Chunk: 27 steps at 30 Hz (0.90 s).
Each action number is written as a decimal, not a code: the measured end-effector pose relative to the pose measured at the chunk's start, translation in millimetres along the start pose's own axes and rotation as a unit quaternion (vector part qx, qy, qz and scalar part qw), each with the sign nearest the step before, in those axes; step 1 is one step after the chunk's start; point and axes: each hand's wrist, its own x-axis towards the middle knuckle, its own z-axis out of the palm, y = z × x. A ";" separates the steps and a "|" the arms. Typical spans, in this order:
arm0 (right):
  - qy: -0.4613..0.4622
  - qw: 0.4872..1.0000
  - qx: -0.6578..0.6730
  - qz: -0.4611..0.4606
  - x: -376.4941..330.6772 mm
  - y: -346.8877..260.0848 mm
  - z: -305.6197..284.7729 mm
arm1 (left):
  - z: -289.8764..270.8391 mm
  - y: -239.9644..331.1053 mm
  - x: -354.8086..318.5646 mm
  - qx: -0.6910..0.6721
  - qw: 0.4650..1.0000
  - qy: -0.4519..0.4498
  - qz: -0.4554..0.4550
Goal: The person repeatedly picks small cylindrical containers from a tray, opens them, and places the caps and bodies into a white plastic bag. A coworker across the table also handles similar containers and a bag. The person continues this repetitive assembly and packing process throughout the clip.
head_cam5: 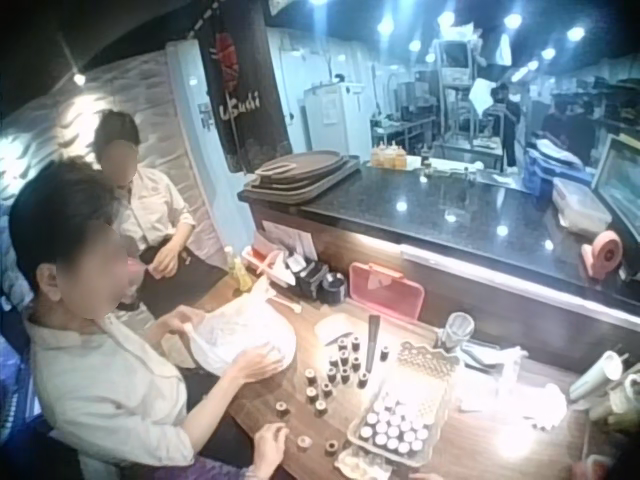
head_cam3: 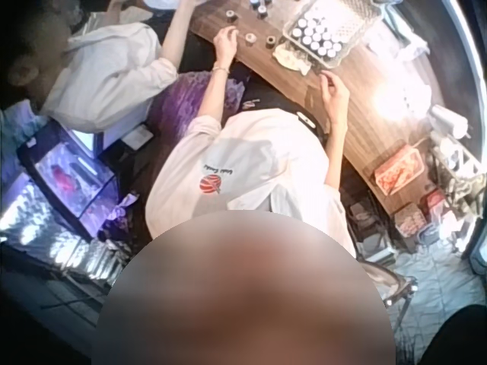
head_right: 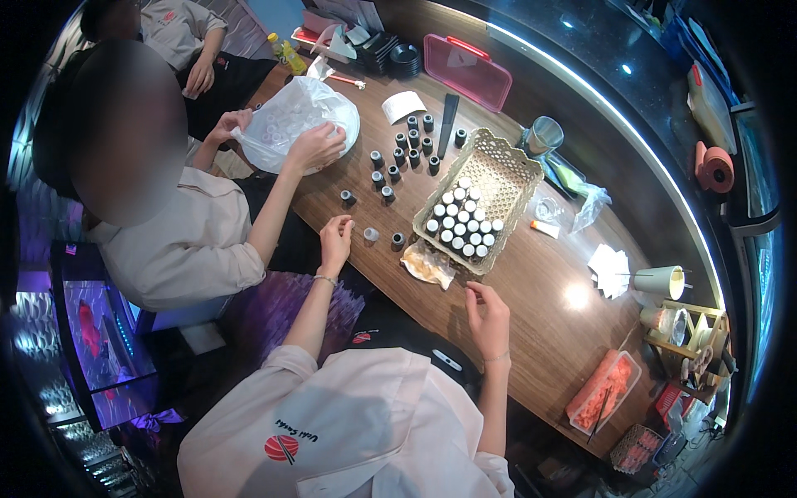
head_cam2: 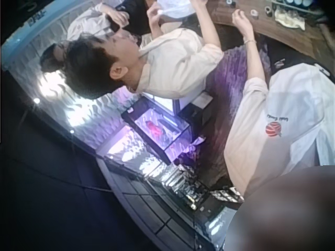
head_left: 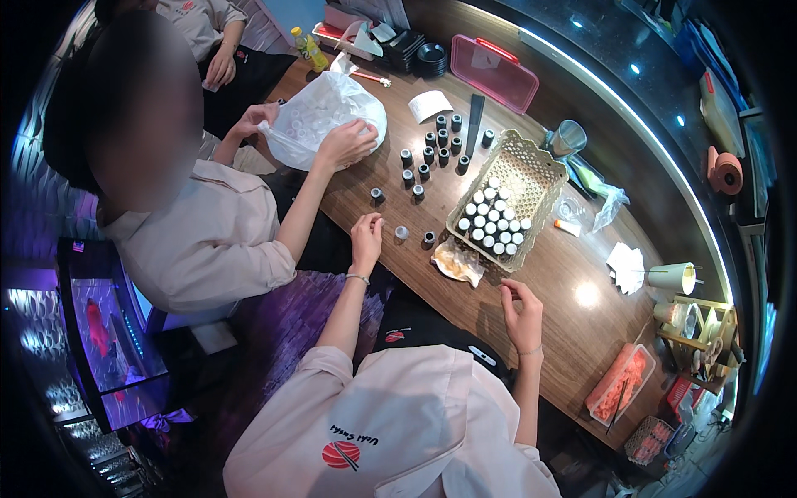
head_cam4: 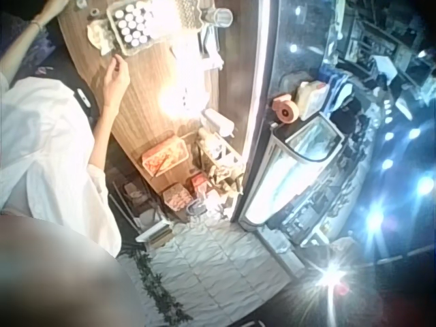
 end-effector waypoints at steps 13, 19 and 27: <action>-0.056 0.958 0.268 0.087 17.7 -55.5 19.5 | -29.4 208.8 -70.9 -0.289 0.925 -0.246 0.028; -0.034 0.955 0.280 0.093 17.9 -40.0 19.6 | -8.6 212.6 -78.4 -0.367 0.883 -0.292 -0.025; 0.019 0.947 0.304 0.103 11.9 -24.1 3.7 | 5.5 184.3 38.9 0.026 0.980 -0.106 0.167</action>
